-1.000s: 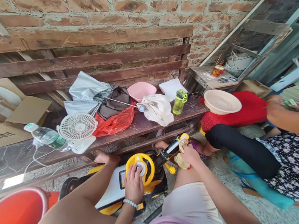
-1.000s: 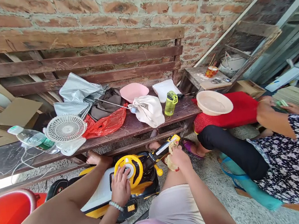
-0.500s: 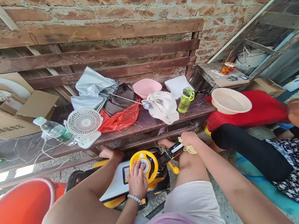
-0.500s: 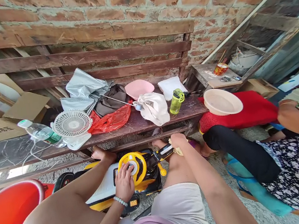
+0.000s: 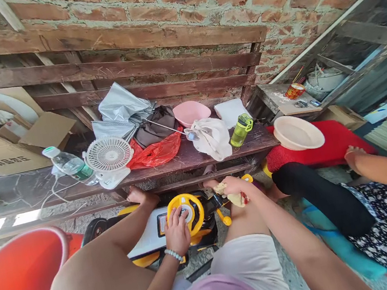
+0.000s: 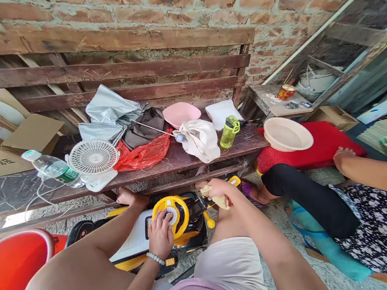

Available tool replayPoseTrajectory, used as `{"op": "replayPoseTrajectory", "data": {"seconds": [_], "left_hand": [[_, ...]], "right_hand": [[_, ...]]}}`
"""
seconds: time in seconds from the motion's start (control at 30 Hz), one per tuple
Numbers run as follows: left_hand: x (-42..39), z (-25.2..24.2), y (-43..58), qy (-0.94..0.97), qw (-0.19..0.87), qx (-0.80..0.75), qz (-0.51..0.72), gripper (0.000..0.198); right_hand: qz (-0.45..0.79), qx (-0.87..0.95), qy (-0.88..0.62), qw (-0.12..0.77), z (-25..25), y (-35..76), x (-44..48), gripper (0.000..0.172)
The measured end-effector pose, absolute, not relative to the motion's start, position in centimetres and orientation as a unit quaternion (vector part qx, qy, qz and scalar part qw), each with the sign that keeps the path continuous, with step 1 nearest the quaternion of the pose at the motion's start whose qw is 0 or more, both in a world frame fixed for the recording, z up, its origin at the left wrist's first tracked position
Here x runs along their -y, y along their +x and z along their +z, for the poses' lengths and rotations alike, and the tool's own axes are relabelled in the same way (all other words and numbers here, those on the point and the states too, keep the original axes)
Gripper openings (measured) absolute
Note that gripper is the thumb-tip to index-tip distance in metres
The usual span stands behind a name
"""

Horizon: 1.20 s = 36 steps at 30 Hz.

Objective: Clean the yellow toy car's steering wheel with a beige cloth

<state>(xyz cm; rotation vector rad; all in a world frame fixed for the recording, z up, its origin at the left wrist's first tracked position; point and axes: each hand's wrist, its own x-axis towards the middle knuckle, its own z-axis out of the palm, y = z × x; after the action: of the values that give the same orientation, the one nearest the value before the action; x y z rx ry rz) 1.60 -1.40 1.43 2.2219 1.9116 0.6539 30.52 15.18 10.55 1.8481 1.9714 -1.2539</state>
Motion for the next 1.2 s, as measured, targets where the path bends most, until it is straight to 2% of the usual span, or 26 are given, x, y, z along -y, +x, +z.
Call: {"op": "replayPoseTrajectory", "data": {"seconds": [0.13,0.23,0.33,0.47,0.57,0.9,1.1,1.13,1.2], "left_hand": [[1.5,1.5,1.6,0.737,0.079,-0.635,0.217,0.046],[1.5,1.7,1.6,0.741,0.087,-0.631,0.211,0.047],[1.5,1.9,1.6,0.739,0.093,-0.634,0.21,0.046],[1.5,2.0,1.6,0.736,0.1,-0.635,0.21,0.046],[1.5,1.9,1.6,0.738,0.1,-0.633,0.213,0.046],[1.4,1.8,1.6,0.733,0.109,-0.638,0.209,0.047],[1.3,2.1,1.9,0.724,0.127,-0.646,0.207,0.05],[1.3,2.1,1.9,0.723,0.128,-0.646,0.207,0.05],[1.4,2.0,1.8,0.725,0.129,-0.644,0.207,0.051]], "right_hand": [[-0.573,-0.52,0.616,-0.147,9.6,30.3,-13.5,0.034],[-0.573,-0.467,0.634,-0.227,9.1,29.8,-13.2,0.039],[-0.553,-0.48,0.643,-0.225,8.8,29.7,-13.2,0.043],[-0.479,-0.603,0.623,-0.137,8.4,29.3,-12.3,0.03],[-0.413,-0.644,0.635,-0.105,8.2,29.0,-10.8,0.031],[-0.372,-0.592,0.686,-0.203,9.1,32.9,-2.0,0.035],[-0.574,-0.474,0.627,-0.231,10.9,28.2,3.4,0.045],[-0.559,-0.5,0.617,-0.237,11.0,26.6,3.5,0.044],[-0.449,-0.592,0.627,-0.234,10.8,23.5,2.7,0.042]]}}
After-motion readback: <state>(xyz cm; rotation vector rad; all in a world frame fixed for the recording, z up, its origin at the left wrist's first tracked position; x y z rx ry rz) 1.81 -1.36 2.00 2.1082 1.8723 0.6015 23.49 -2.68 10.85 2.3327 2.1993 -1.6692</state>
